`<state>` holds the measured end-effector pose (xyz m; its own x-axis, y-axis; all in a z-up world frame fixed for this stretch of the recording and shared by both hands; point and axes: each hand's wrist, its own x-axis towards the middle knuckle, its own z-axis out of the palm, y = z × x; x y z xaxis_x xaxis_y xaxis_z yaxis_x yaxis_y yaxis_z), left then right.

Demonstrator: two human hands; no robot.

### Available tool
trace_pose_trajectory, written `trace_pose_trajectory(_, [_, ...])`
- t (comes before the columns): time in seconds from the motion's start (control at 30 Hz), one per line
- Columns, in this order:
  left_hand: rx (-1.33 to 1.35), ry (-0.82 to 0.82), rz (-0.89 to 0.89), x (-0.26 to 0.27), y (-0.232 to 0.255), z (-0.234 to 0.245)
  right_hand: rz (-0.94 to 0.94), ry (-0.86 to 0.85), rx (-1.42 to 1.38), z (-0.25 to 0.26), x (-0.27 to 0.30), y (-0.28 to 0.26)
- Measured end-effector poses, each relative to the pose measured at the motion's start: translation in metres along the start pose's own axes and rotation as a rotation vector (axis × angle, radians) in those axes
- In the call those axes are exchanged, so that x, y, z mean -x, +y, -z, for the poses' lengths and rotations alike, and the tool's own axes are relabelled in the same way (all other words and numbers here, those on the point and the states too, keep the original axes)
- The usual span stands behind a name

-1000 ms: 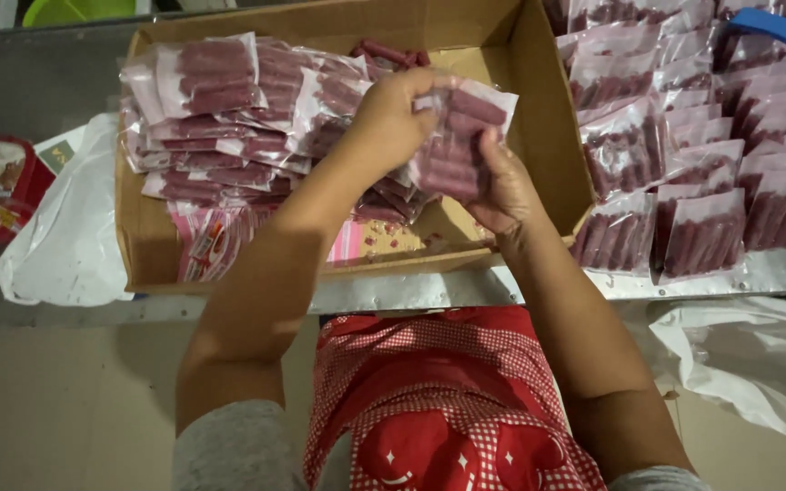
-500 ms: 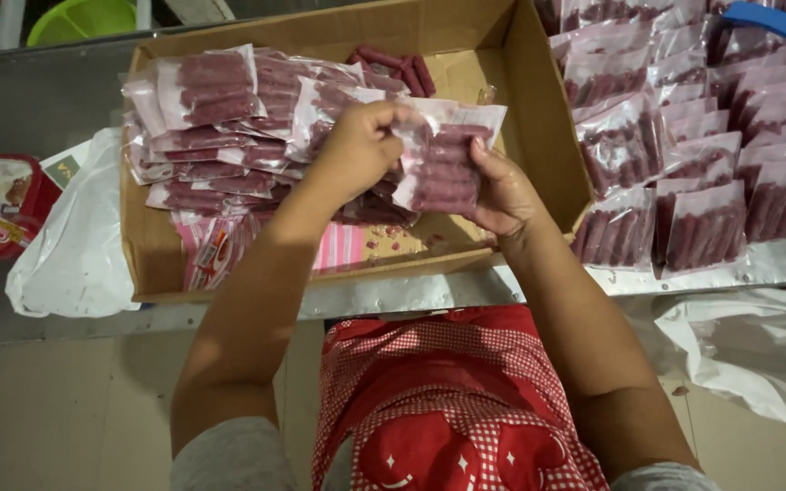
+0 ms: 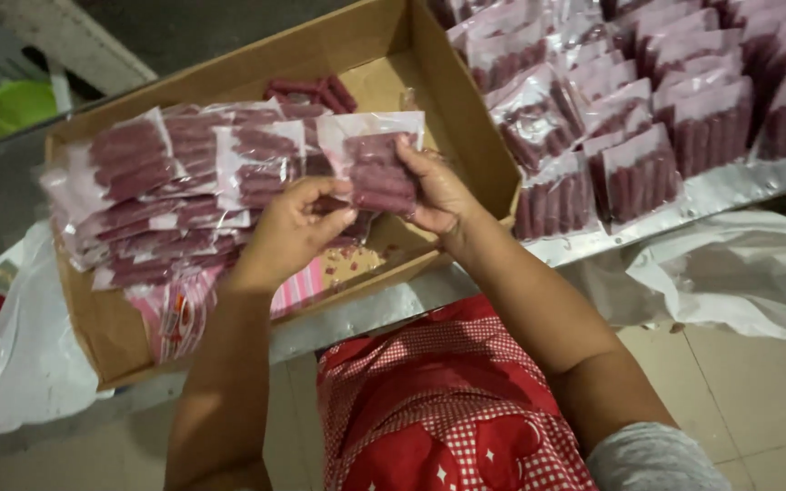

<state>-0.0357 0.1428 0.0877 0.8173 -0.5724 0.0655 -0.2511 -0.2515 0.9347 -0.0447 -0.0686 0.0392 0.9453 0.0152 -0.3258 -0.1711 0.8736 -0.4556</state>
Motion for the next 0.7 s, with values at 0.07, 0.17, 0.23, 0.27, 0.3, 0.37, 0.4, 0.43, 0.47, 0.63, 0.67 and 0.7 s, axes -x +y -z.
trace_pose_trajectory(0.07, [-0.042, -0.010, -0.026, -0.005, -0.019, 0.000, -0.019, -0.005, -0.010, 0.015, -0.011, 0.006])
trace_pose_trajectory(0.17, [-0.059, 0.042, 0.040, -0.008, -0.026, -0.002, -0.090, -0.027, -0.011, 0.025, -0.013, 0.005])
trace_pose_trajectory(0.23, [-0.037, 0.102, 0.128, -0.010, -0.025, -0.002, -0.136, -0.047, -0.001, 0.017, -0.003, -0.001])
trace_pose_trajectory(0.27, [-0.039, 0.117, 0.078, -0.011, -0.025, -0.002, -0.134, -0.082, -0.010, 0.009, 0.005, -0.006])
trace_pose_trajectory(0.3, [-0.044, 0.141, 0.030, -0.011, -0.025, 0.001, -0.139, -0.123, -0.016, -0.001, 0.012, -0.009])
trace_pose_trajectory(0.37, [0.087, 0.207, 0.021, -0.017, -0.046, -0.002, -0.151, -0.147, -0.022, 0.006, 0.006, -0.008])
trace_pose_trajectory(0.4, [0.225, 0.263, 0.009, -0.020, -0.056, -0.003, -0.157, -0.162, -0.027, 0.008, 0.002, -0.007])
trace_pose_trajectory(0.43, [0.220, 0.277, 0.009, -0.021, -0.058, -0.006, -0.167, -0.172, -0.023, 0.008, 0.002, -0.007])
trace_pose_trajectory(0.47, [0.275, 0.321, 0.000, -0.023, -0.059, -0.009, -0.135, -0.184, -0.042, 0.007, 0.002, -0.006])
trace_pose_trajectory(0.63, [0.321, 0.418, -0.035, -0.026, -0.047, -0.012, -0.107, -0.235, -0.058, 0.001, 0.005, -0.009])
trace_pose_trajectory(0.67, [0.327, 0.419, -0.035, -0.026, -0.049, -0.010, -0.100, -0.242, -0.064, 0.002, 0.005, -0.009])
trace_pose_trajectory(0.7, [0.332, 0.420, -0.034, -0.026, -0.050, -0.009, -0.095, -0.248, -0.069, 0.004, 0.004, -0.008])
